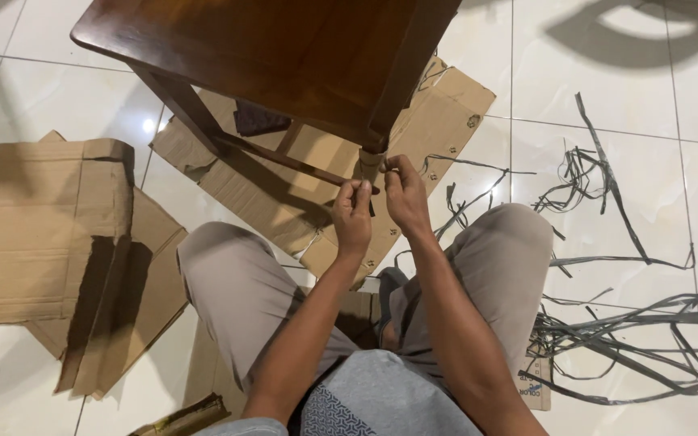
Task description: Wrapping the legs of a wooden stool with plastic strips for protection.
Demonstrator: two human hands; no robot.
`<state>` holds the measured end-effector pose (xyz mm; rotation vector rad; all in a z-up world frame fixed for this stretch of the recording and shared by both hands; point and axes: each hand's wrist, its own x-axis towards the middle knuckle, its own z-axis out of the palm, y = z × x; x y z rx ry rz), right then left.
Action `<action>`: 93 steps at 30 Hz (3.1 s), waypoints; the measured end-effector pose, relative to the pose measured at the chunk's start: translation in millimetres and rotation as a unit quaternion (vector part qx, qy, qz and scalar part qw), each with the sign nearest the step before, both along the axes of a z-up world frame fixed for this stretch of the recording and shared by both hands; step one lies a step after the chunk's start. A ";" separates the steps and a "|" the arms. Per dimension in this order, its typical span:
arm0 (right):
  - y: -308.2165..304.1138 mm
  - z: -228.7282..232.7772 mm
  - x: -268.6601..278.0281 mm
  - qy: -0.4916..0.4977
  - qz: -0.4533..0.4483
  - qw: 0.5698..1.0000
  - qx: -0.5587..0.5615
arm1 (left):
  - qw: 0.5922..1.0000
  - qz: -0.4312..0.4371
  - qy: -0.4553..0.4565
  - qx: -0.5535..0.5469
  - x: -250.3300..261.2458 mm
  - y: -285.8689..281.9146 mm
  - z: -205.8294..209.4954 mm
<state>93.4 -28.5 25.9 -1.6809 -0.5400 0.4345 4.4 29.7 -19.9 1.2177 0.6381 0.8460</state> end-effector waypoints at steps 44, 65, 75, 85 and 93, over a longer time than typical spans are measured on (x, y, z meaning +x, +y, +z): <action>-30.0 28.8 -37.6 -0.088 0.047 0.992 -0.083 | 0.963 -0.047 -0.124 -0.236 8.5 9.2 4.7; -34.1 24.0 -26.0 -0.101 0.090 0.979 -0.151 | 0.943 -0.145 -0.076 -0.288 -5.2 21.4 -1.3; -11.4 43.3 -0.6 -0.223 0.050 0.959 -0.170 | 0.981 -0.072 -0.014 -0.178 -2.8 19.4 -0.3; -0.6 24.4 8.6 -0.202 0.070 0.969 -0.127 | 0.986 -0.092 0.104 -0.094 -10.3 30.4 5.5; -6.3 37.7 2.5 -0.215 0.069 0.965 -0.134 | 0.991 -0.081 0.104 -0.008 -13.8 37.6 22.5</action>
